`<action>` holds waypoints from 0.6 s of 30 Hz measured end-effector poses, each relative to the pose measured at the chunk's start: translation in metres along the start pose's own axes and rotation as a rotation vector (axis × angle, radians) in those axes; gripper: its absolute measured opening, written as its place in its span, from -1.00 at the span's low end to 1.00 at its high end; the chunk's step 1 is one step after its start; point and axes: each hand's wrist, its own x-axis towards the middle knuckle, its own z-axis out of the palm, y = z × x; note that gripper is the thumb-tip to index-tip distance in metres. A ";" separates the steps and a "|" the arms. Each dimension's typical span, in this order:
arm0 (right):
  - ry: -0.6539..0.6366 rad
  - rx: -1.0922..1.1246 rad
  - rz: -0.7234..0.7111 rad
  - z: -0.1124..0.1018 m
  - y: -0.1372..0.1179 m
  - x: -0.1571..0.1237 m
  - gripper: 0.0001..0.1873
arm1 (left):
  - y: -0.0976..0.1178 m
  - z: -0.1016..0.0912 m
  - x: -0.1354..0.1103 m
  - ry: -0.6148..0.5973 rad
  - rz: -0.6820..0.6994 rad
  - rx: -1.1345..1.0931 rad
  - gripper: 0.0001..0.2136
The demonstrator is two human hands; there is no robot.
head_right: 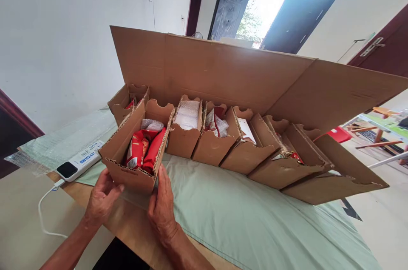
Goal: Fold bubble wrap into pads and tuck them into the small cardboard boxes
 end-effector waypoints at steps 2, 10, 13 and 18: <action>0.032 -0.055 -0.057 0.001 0.003 0.003 -0.06 | 0.001 0.003 0.012 -0.027 -0.006 -0.043 -0.46; -0.137 -0.012 -0.102 -0.002 -0.004 0.014 0.03 | -0.014 -0.007 0.023 0.058 -0.030 0.006 -0.43; -0.210 0.029 -0.096 -0.002 -0.003 0.018 0.05 | -0.013 -0.012 0.015 0.125 -0.015 0.061 -0.42; -0.180 0.059 -0.015 -0.010 0.004 0.033 -0.01 | -0.011 0.008 0.041 0.022 0.041 0.098 -0.42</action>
